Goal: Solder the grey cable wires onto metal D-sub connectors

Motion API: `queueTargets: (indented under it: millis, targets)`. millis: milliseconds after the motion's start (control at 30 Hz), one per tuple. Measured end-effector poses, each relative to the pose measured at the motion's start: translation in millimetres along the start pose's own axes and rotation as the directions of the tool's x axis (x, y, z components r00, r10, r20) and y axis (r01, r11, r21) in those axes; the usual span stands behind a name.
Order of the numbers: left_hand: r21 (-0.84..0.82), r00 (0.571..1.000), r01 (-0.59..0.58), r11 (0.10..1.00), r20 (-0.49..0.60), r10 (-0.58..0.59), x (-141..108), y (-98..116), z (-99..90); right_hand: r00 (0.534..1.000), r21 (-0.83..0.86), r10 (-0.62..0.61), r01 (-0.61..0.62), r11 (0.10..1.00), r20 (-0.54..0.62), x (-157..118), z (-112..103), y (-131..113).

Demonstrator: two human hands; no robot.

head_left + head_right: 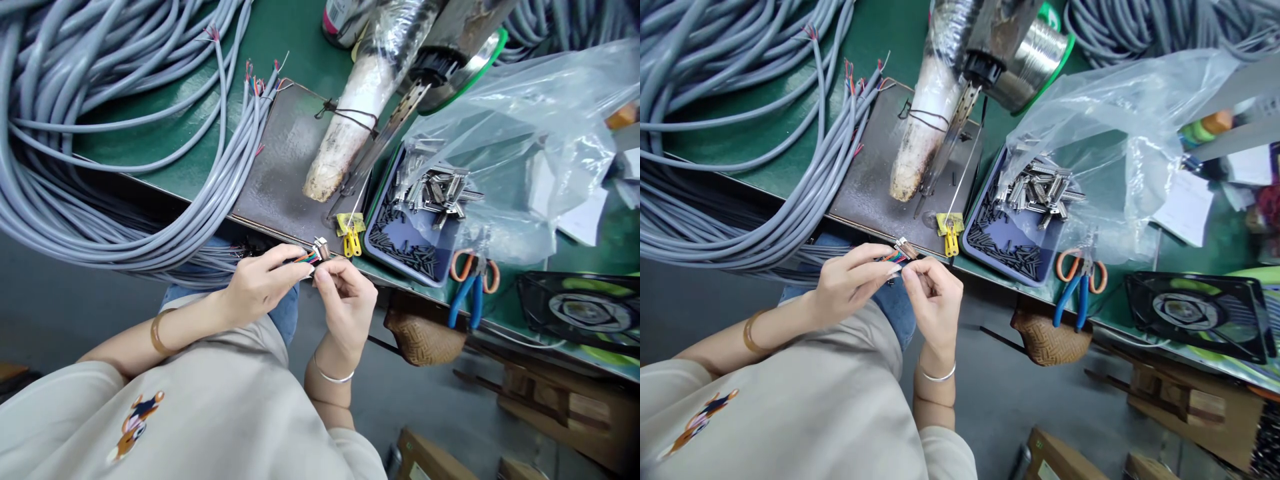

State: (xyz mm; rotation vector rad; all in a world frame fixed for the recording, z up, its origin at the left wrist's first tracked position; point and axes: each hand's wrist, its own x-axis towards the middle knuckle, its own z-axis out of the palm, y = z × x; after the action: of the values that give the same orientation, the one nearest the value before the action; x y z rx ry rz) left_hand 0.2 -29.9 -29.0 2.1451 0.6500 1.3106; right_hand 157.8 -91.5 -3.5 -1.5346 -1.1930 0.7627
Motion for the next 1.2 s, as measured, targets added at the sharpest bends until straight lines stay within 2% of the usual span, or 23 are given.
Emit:
queueTargets:
  millis: [67, 133, 167, 267, 333, 433, 500, 600, 667, 800, 867, 933, 1033, 1100, 1133, 1200]
  targets:
    - [-0.057, 1.000, 0.006, 0.998, -0.020, -0.007, 1.7, 0.7, 0.1, 0.999, 0.073, -0.006, 0.003, 0.997, 0.043, 0.9, -0.8, 0.0]
    - [-0.143, 0.997, 0.073, 0.987, -0.010, -0.075, 5.4, 1.9, -1.4, 0.998, 0.082, -0.029, 0.025, 0.996, 0.049, 1.2, -1.3, 1.1]
    - [-0.184, 0.992, 0.124, 0.975, 0.009, -0.125, 7.7, 2.8, -2.7, 0.999, 0.058, -0.048, 0.047, 0.997, 0.015, 1.2, -1.6, 2.0]
    - [-0.272, 0.958, 0.286, 0.919, 0.104, -0.268, 14.6, 5.7, -7.6, 0.977, -0.090, -0.111, 0.095, 0.991, -0.185, 1.8, -4.1, 5.3]
    - [-0.305, 0.937, 0.345, 0.888, 0.167, -0.307, 18.1, 7.5, -10.7, 0.970, -0.163, -0.109, 0.075, 0.984, -0.216, 3.6, -6.8, 6.6]
    - [-0.301, 0.934, 0.340, 0.891, 0.215, -0.284, 20.2, 9.5, -13.4, 0.997, -0.168, -0.036, 0.025, 0.985, -0.064, 7.1, -9.7, 5.9]
    - [-0.235, 0.947, 0.301, 0.924, 0.185, -0.261, 19.4, 10.2, -13.1, 1.000, -0.131, -0.003, 0.001, 0.991, -0.011, 8.5, -9.8, 4.0]
    - [-0.123, 0.973, 0.222, 0.967, 0.088, -0.212, 17.3, 10.7, -10.0, 1.000, -0.100, 0.017, -0.018, 0.995, -0.012, 8.1, -7.8, 0.8]
    - [-0.098, 0.982, 0.185, 0.978, 0.049, -0.181, 17.2, 10.8, -7.5, 0.999, -0.149, -0.004, -0.002, 0.989, -0.041, 6.9, -5.6, -0.5]
    - [-0.129, 0.974, 0.221, 0.967, 0.071, -0.213, 22.1, 9.8, -5.7, 0.985, -0.340, -0.139, 0.096, 0.935, -0.106, 5.0, -2.5, 0.9]
    - [-0.173, 0.951, 0.305, 0.936, 0.107, -0.290, 25.2, 8.4, -6.4, 0.966, -0.388, -0.215, 0.145, 0.910, -0.142, 4.5, -3.0, 3.2]
    - [-0.224, 0.910, 0.413, 0.883, 0.142, -0.390, 27.9, 6.8, -7.3, 0.944, -0.416, -0.278, 0.185, 0.890, -0.176, 3.6, -4.8, 5.2]
    - [-0.284, 0.843, 0.538, 0.794, 0.188, -0.504, 30.8, 4.8, -7.6, 0.937, -0.450, -0.333, 0.255, 0.856, -0.102, 1.5, -8.3, 6.2]
    - [-0.312, 0.815, 0.579, 0.753, 0.202, -0.543, 32.2, 4.1, -7.2, 0.934, -0.439, -0.353, 0.295, 0.849, -0.056, 0.1, -9.4, 6.0]
    - [-0.323, 0.805, 0.592, 0.738, 0.201, -0.558, 32.9, 3.8, -7.0, 0.929, -0.421, -0.362, 0.299, 0.856, -0.076, -0.4, -9.5, 5.8]
    - [-0.337, 0.788, 0.613, 0.715, 0.194, -0.584, 34.2, 3.3, -6.8, 0.897, -0.343, -0.384, 0.297, 0.891, -0.221, -1.0, -8.5, 5.3]
